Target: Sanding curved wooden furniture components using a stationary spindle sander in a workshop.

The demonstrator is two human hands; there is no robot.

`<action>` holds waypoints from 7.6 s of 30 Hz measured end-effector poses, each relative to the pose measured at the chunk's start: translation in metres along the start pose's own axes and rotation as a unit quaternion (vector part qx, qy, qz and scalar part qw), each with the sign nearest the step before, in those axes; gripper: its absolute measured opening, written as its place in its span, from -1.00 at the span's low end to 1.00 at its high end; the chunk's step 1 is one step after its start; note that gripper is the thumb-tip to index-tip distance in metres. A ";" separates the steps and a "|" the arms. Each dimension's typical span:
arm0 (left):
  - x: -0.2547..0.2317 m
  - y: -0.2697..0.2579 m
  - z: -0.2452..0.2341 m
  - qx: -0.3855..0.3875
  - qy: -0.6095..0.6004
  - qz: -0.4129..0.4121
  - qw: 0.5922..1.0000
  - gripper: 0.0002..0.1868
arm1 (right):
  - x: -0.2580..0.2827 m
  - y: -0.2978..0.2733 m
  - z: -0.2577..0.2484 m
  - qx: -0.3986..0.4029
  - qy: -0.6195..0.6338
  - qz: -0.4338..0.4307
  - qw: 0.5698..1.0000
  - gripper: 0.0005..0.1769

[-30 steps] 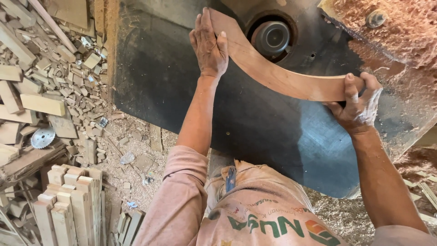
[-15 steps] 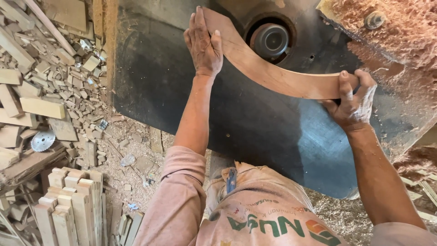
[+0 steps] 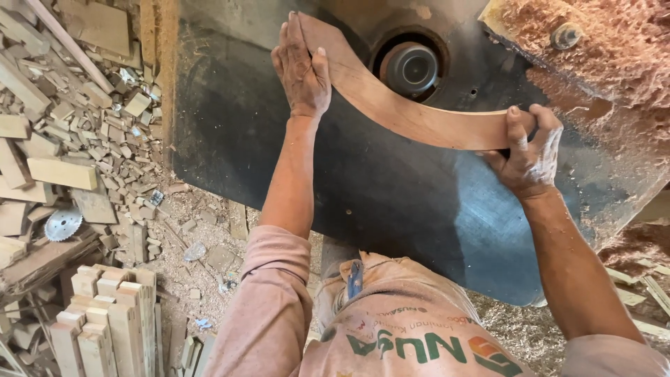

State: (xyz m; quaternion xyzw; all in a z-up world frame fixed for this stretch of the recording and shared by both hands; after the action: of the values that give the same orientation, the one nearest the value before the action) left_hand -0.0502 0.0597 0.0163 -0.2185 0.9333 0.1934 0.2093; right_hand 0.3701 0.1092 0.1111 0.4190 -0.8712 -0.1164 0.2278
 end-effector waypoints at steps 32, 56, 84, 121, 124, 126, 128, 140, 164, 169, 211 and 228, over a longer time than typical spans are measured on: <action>-0.010 -0.087 -0.165 -0.114 -0.357 -0.096 0.922 -0.19 | 0.098 -0.074 -0.012 -0.109 0.063 -0.008 0.992 -0.41; -0.007 -0.317 -0.195 -0.106 -0.321 -0.568 0.750 -0.08 | 0.193 -0.145 0.004 0.291 0.150 0.244 0.913 -0.45; 0.178 -0.175 -0.338 -0.051 -0.210 -0.392 0.894 0.02 | 0.341 0.029 0.167 0.388 0.148 0.209 0.885 -0.37; 0.202 0.374 -0.070 0.179 0.018 0.116 0.977 -0.11 | 0.356 0.098 0.222 0.028 -0.194 0.285 0.938 -0.52; 0.183 0.374 -0.084 0.213 0.019 0.094 0.972 -0.13 | 0.349 0.101 0.221 0.039 -0.187 0.280 0.941 -0.54; 0.170 0.364 -0.081 0.260 0.027 0.072 0.962 -0.15 | 0.351 0.102 0.216 0.049 -0.177 0.286 0.940 -0.54; 0.150 0.359 -0.098 0.079 -0.025 0.108 0.991 -0.20 | 0.352 0.108 0.211 0.081 -0.167 0.299 0.936 -0.55; 0.095 0.322 -0.077 0.168 0.039 0.144 0.974 -0.23 | 0.349 0.102 0.210 0.062 -0.138 0.274 0.950 -0.52; 0.189 0.210 -0.159 0.253 0.057 -0.029 0.965 -0.04 | 0.350 0.110 0.196 0.010 -0.130 0.252 0.959 -0.58; 0.249 0.106 -0.233 0.209 0.114 -0.049 0.970 -0.15 | 0.353 0.117 0.193 0.009 -0.135 0.234 0.963 -0.57; 0.163 -0.294 -0.305 -0.203 -0.261 -0.648 0.686 0.23 | 0.330 0.073 0.199 0.415 -0.014 0.161 0.895 -0.13; 0.099 -0.254 -0.187 -0.125 -0.746 -0.540 0.369 -0.52 | 0.300 0.037 0.153 0.363 0.388 0.514 0.674 -0.16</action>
State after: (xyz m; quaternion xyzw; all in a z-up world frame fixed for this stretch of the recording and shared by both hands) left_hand -0.0645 -0.2680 0.0572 -0.4664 0.0461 0.2376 0.8508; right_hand 0.1059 -0.1014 0.0822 -0.0373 -0.7562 0.5170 0.3994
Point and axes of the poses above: each hand's wrist, its own y-axis towards the middle knuckle, its own z-axis out of the palm, x = y × z, the point moved 7 cm from there along y, towards the middle knuckle, and after that the axes turned 2 degrees about -y, right-handed, at the moved point
